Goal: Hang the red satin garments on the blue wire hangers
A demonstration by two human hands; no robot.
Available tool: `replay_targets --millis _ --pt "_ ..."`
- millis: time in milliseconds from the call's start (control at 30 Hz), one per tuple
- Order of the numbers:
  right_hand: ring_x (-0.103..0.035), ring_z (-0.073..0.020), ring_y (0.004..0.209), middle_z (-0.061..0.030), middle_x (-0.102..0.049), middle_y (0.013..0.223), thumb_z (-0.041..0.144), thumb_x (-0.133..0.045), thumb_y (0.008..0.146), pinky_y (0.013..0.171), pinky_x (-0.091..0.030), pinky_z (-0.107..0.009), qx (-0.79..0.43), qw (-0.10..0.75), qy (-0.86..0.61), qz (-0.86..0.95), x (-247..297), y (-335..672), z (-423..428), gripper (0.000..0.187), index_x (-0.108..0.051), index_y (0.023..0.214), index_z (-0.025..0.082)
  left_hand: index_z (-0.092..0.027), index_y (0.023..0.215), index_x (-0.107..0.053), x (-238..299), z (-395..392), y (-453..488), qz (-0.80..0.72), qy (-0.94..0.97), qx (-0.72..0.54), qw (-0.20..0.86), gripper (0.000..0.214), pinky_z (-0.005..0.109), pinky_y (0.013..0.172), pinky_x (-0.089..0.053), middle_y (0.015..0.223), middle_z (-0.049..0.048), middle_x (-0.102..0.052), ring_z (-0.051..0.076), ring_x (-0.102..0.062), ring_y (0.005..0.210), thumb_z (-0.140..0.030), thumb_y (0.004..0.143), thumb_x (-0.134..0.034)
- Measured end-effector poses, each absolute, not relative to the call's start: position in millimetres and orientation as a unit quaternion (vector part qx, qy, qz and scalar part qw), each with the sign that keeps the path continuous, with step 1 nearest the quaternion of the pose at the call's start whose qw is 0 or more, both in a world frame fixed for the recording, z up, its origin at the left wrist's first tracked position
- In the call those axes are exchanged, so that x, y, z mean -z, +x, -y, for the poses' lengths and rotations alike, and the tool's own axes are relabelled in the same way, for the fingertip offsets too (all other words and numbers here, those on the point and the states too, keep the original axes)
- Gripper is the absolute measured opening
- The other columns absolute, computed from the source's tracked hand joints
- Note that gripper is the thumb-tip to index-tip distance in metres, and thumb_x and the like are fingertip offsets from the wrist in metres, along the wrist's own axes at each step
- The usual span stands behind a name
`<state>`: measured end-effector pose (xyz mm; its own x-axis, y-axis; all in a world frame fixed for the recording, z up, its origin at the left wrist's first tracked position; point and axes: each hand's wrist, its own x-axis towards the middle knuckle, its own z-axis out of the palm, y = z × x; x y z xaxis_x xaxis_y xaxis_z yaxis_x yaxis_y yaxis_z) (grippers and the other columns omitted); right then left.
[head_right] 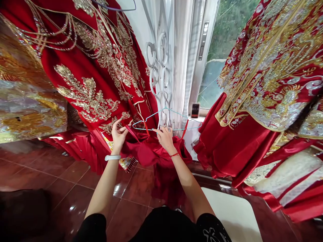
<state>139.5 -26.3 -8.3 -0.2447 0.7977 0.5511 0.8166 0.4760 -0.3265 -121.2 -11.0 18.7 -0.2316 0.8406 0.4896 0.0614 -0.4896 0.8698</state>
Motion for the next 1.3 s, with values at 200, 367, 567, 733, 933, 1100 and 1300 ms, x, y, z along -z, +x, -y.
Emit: replay_targets --millis 200,367,567,733,933,1100,1300 --pt "-0.052 -0.0229 0.104 -0.0063 -0.063 0.102 0.011 -0.041 0.097 0.110 -0.022 -0.045 -0.003 0.339 -0.513 0.789 6.2 136.9 31.7 0.048 -0.069 0.129 0.034 -0.017 0.137 -0.049 -52.6 -0.6 -107.4 -0.383 0.639 -0.570 0.347 0.068 0.035 0.091 -0.058 0.090 0.0083 -0.077 0.025 -0.074 0.104 -0.036 0.078 -0.077" --pt "-0.053 -0.0229 0.106 -0.0059 -0.062 0.104 0.008 -0.042 0.095 0.110 -0.021 -0.044 -0.009 0.315 -0.522 0.793 4.1 138.4 31.2 0.052 -0.067 0.131 0.035 -0.017 0.135 -0.053 -71.6 -9.2 -90.2 -0.363 0.695 -0.493 0.378 0.061 0.033 0.080 -0.058 0.094 0.0083 -0.076 0.022 -0.074 0.089 -0.034 0.080 -0.073" --pt "-0.053 -0.0235 0.108 -0.0062 -0.061 0.106 0.008 -0.043 0.094 0.111 -0.020 -0.044 -0.001 0.305 -0.532 0.790 2.5 141.4 30.0 0.051 -0.068 0.130 0.034 -0.017 0.121 -0.062 -66.3 -16.4 -71.4 -0.386 0.749 -0.458 0.283 0.040 0.026 0.071 -0.053 0.081 0.0015 -0.070 0.015 -0.066 0.072 -0.027 0.082 -0.062" --pt "-0.053 -0.0235 0.108 -0.0059 -0.062 0.106 0.008 -0.043 0.094 0.112 -0.021 -0.045 -0.002 0.306 -0.532 0.789 2.0 143.6 32.1 0.050 -0.069 0.128 0.034 -0.019 0.112 -0.063 -64.1 -14.2 -69.8 -0.439 0.801 -0.361 0.187 0.036 0.029 0.071 -0.051 0.078 -0.0018 -0.062 0.014 -0.054 0.062 -0.026 0.077 -0.063" --pt "-0.054 -0.0237 0.110 -0.0065 -0.063 0.105 0.009 -0.041 0.092 0.117 -0.019 -0.050 -0.015 0.336 -0.526 0.781 0.5 144.2 34.2 0.050 -0.070 0.127 0.031 -0.018 0.105 -0.064 -57.8 -9.5 -64.9 -0.444 0.812 -0.361 0.117 0.026 0.040 0.095 -0.049 0.104 0.0089 -0.067 0.026 -0.062 0.094 -0.034 0.084 -0.061" --pt "-0.055 -0.0228 0.119 -0.0077 -0.063 0.121 0.012 -0.045 0.087 0.116 -0.032 -0.046 -0.063 0.473 -0.451 0.754 14.1 161.7 44.4 0.048 -0.069 0.125 0.028 -0.018 0.103 -0.065 -52.3 -10.0 -64.7 -0.441 0.809 -0.377 0.093 0.027 0.043 0.101 -0.048 0.109 0.0125 -0.070 0.029 -0.064 0.103 -0.038 0.093 -0.051" --pt "-0.061 -0.0272 0.111 -0.0169 -0.063 0.120 0.024 -0.044 0.086 0.097 -0.048 -0.041 -0.058 0.585 -0.721 0.366 78.2 245.1 64.9 0.041 -0.063 0.120 0.015 -0.017 0.112 -0.065 -56.5 -13.6 -69.7 -0.450 0.823 -0.331 0.100 0.033 0.045 0.106 -0.047 0.119 0.0135 -0.070 0.029 -0.064 0.112 -0.036 0.094 -0.045"
